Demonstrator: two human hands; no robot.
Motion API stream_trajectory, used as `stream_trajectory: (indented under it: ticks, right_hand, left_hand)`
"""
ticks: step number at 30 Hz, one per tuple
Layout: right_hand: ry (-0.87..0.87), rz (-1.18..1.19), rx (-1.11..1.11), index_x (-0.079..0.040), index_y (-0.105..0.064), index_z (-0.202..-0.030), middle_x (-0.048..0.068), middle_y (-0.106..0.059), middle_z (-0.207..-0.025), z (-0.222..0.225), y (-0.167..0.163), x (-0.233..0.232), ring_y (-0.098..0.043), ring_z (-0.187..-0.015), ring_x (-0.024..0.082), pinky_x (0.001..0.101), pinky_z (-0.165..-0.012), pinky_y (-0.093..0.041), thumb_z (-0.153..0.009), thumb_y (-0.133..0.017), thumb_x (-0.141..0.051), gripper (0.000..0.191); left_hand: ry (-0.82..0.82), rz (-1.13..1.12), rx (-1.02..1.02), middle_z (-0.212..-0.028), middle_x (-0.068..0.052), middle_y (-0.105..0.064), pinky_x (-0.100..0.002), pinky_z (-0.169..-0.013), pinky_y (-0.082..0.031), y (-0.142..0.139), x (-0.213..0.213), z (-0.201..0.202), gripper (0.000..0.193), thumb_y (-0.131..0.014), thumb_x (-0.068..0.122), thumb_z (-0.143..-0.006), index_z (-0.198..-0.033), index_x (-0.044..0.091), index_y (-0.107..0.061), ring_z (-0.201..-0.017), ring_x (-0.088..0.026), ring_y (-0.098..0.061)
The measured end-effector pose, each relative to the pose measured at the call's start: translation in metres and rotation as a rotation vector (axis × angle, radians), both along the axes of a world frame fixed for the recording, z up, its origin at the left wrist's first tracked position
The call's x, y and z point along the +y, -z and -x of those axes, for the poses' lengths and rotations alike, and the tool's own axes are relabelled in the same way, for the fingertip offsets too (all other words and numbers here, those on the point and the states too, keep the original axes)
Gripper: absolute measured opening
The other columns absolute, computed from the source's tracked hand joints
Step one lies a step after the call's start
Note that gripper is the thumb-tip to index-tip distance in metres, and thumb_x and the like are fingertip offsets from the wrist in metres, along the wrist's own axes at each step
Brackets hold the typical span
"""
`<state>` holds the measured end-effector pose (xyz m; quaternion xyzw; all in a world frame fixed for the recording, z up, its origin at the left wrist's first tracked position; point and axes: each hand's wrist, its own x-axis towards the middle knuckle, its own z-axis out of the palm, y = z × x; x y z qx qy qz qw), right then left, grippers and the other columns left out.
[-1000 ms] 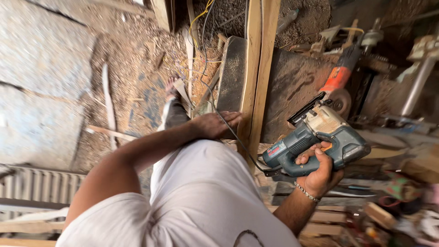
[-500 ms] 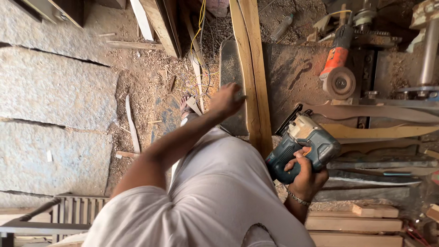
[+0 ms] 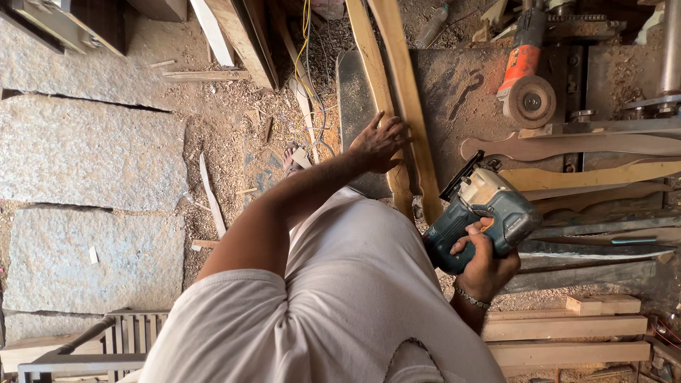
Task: The person uses a jigsaw to cut a long piece of wood on a workbench, then picks up a smaller piece of wood and uses an angle grinder to sand its surface. The person handles the wood pieces and tools with both hands while standing in a cluttered workshop.
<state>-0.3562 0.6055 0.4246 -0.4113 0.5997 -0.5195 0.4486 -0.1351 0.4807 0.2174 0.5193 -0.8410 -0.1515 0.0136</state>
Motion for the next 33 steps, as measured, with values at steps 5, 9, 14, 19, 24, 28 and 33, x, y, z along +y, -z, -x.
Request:
stream_trajectory:
  ticks: [5, 9, 14, 19, 24, 28, 33]
  right_hand:
    - [0.009, 0.008, 0.019, 0.008, -0.062, -0.107, 0.013, -0.063, -0.088, 0.0, -0.001, 0.008, -0.058, -0.058, 0.021, 0.0336, -0.056, -0.05, -0.084, -0.062, 0.005, 0.023]
    - [0.034, 0.004, 0.012, 0.008, -0.062, -0.108, 0.013, -0.063, -0.089, 0.0, 0.0, 0.012, -0.057, -0.058, 0.021, 0.0337, -0.055, -0.05, -0.085, -0.063, 0.004, 0.023]
    - [0.044, -0.075, -0.018, 0.007, -0.063, -0.106, 0.013, -0.065, -0.092, 0.008, -0.006, 0.005, -0.058, -0.058, 0.02, 0.0325, -0.052, -0.049, -0.085, -0.063, 0.002, 0.022]
    - [-0.135, -0.122, 0.038, 0.007, -0.063, -0.104, 0.013, -0.065, -0.093, 0.008, -0.02, -0.038, -0.057, -0.057, 0.019, 0.0315, -0.052, -0.048, -0.085, -0.065, 0.002, 0.02]
    - [-0.336, -0.163, 0.128, 0.009, -0.064, -0.106, 0.013, -0.064, -0.09, -0.035, -0.022, -0.089, -0.059, -0.059, 0.019, 0.0308, -0.055, -0.048, -0.087, -0.065, 0.0, 0.021]
    - [-0.375, -0.179, 0.138, 0.009, -0.064, -0.105, 0.014, -0.065, -0.092, -0.078, -0.024, -0.115, -0.058, -0.059, 0.02, 0.0323, -0.056, -0.048, -0.085, -0.064, 0.001, 0.021]
    - [-0.409, -0.239, 0.117, 0.008, -0.063, -0.105, 0.014, -0.065, -0.091, -0.133, -0.017, -0.142, -0.058, -0.059, 0.02, 0.0326, -0.056, -0.049, -0.084, -0.063, 0.001, 0.023]
  left_hand:
    - [0.063, -0.092, 0.033, -0.162, -0.006, -0.03, -0.067, -0.12, -0.008, 0.001, 0.004, 0.004, 0.054, -0.042, 0.057, -0.1, -0.147, 0.032, -0.049, -0.146, -0.03, -0.029]
    - [0.099, -0.116, 0.052, -0.154, -0.009, -0.042, -0.062, -0.125, -0.007, 0.015, 0.012, 0.01, 0.052, -0.038, 0.056, -0.105, -0.139, 0.024, -0.061, -0.146, -0.029, -0.034]
    - [0.231, 0.015, 0.092, -0.139, -0.013, -0.056, -0.051, -0.127, -0.021, 0.022, 0.048, 0.025, 0.052, -0.048, 0.056, -0.105, -0.131, 0.016, -0.067, -0.136, -0.028, -0.045]
    - [0.291, -0.067, 0.401, -0.132, -0.016, -0.059, -0.05, -0.118, -0.035, 0.005, 0.07, 0.026, 0.039, -0.063, 0.043, -0.098, -0.123, 0.013, -0.067, -0.126, -0.032, -0.051]
    - [-0.422, 0.064, 0.742, -0.131, -0.021, -0.058, -0.052, -0.11, -0.041, 0.001, 0.069, -0.027, 0.051, -0.074, 0.032, -0.092, -0.131, 0.002, -0.059, -0.121, -0.04, -0.053]
    - [-1.226, 0.423, 0.732, -0.147, -0.038, -0.037, -0.053, -0.119, -0.034, 0.018, 0.041, -0.078, 0.094, -0.08, 0.037, -0.092, -0.146, -0.019, -0.029, -0.138, -0.051, -0.041]
    - [-1.236, -0.177, 0.842, -0.155, -0.027, -0.039, -0.048, -0.129, -0.034, 0.032, -0.02, -0.103, 0.11, -0.077, 0.057, -0.087, -0.156, -0.008, -0.021, -0.148, -0.038, -0.04]
